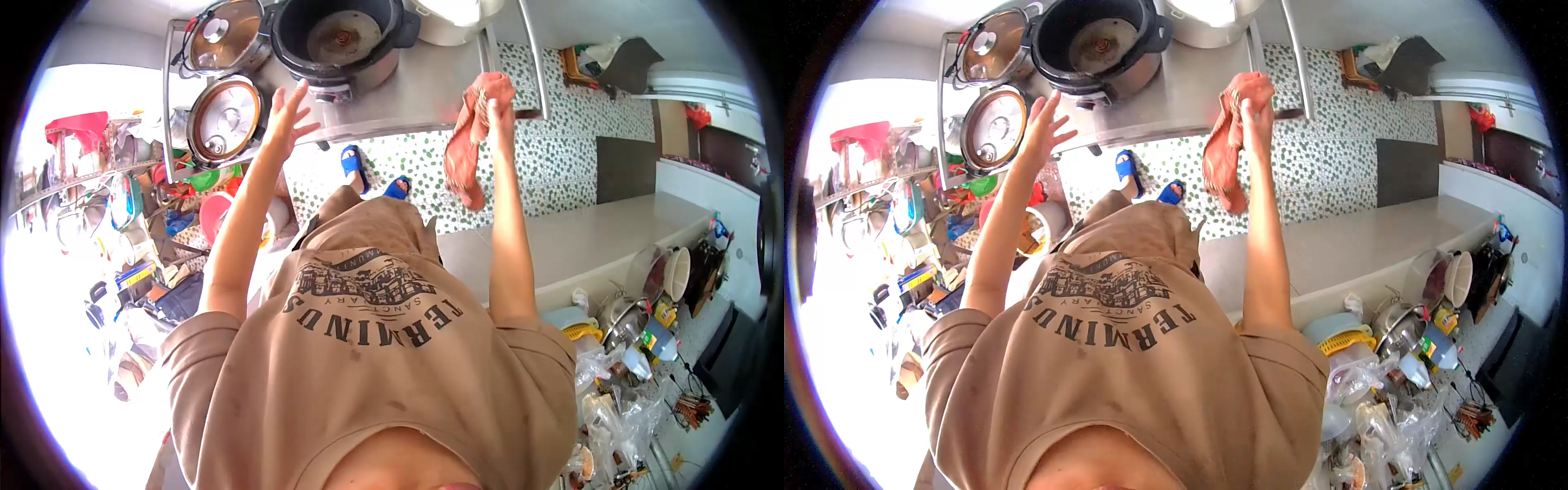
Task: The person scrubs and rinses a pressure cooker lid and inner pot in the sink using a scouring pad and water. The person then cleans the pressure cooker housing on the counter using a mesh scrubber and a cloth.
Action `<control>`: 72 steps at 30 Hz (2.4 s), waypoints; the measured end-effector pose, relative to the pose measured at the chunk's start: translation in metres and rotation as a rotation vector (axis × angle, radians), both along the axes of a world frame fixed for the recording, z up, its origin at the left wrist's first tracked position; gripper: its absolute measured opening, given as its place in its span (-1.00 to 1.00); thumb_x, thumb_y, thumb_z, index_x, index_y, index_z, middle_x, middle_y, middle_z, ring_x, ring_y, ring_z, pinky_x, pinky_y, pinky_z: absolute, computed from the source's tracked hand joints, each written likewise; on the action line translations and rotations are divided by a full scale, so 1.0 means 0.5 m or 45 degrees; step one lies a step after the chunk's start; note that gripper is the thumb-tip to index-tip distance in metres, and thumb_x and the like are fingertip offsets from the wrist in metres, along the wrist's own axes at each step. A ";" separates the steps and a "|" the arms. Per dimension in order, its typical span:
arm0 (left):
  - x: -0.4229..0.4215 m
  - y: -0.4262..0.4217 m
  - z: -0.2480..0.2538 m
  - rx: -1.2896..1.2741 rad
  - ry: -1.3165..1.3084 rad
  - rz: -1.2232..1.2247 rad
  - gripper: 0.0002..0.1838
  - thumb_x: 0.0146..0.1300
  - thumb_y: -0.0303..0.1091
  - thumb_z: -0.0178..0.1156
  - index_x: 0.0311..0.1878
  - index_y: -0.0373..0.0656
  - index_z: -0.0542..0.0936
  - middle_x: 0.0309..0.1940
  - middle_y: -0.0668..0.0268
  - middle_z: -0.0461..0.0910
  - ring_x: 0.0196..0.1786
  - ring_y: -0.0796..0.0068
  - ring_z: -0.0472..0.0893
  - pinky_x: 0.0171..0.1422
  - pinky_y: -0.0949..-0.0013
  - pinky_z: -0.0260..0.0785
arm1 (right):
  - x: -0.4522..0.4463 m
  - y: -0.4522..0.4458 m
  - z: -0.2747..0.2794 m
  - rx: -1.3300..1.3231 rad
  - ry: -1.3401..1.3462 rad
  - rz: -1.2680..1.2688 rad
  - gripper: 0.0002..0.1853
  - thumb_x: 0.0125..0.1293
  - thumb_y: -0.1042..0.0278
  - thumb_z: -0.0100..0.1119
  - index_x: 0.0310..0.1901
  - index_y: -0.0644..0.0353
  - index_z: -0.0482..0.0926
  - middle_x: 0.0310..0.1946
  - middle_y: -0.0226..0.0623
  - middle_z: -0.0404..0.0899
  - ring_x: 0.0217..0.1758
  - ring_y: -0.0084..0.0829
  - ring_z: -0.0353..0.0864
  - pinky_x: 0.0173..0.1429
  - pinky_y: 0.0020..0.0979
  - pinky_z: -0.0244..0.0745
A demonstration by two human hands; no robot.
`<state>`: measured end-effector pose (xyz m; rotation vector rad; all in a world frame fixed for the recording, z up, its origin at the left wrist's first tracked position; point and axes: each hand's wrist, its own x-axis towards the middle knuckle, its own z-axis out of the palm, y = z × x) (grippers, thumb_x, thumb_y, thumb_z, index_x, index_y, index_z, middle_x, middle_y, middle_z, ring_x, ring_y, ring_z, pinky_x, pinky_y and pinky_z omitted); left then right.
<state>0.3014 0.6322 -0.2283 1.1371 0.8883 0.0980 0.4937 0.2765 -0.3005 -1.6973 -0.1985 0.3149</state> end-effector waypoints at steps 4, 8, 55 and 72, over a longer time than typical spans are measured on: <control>0.067 0.101 0.006 -0.062 0.191 0.051 0.33 -0.06 0.17 0.42 0.49 -0.04 -0.37 0.49 -0.05 -0.20 0.42 -0.33 0.01 0.17 -0.24 0.34 | 0.033 0.078 -0.246 -1.059 -0.565 -0.101 0.02 0.09 -0.36 0.14 0.43 0.17 0.04 0.42 0.13 -0.01 0.39 0.18 0.11 0.39 0.05 0.03; 0.126 0.163 -0.029 -0.085 0.340 -0.127 0.07 -0.05 0.18 0.40 0.44 0.15 -0.01 0.41 -0.08 -0.05 0.29 -0.21 0.25 0.06 -0.13 0.48 | 0.038 0.200 -0.248 -1.646 -0.461 -0.302 -0.21 0.07 -0.03 0.24 0.37 -0.16 0.19 0.40 -0.12 0.08 0.27 0.06 0.28 0.20 0.15 0.18; -0.170 -0.032 0.332 -0.089 0.569 1.013 -0.41 -0.08 -0.57 0.00 0.16 -0.27 0.34 -0.03 0.15 0.51 0.06 0.23 0.54 0.20 0.21 0.45 | 0.297 0.966 -0.273 -0.500 -1.131 0.895 -0.50 0.11 0.58 -0.03 0.05 -0.21 0.57 0.15 -0.53 0.50 0.17 -0.31 0.43 0.17 -0.06 0.16; -0.021 0.105 0.223 -0.181 0.340 0.705 -0.71 0.15 -0.49 0.05 -0.03 -0.21 0.37 -0.24 0.19 0.52 -0.18 0.16 0.64 -0.20 -0.02 0.64 | 0.165 0.350 -0.251 -0.396 -1.064 1.338 -0.89 0.05 0.28 0.07 -0.58 -0.06 0.54 -0.30 -0.58 0.52 0.05 -0.52 0.43 0.37 -0.05 -0.02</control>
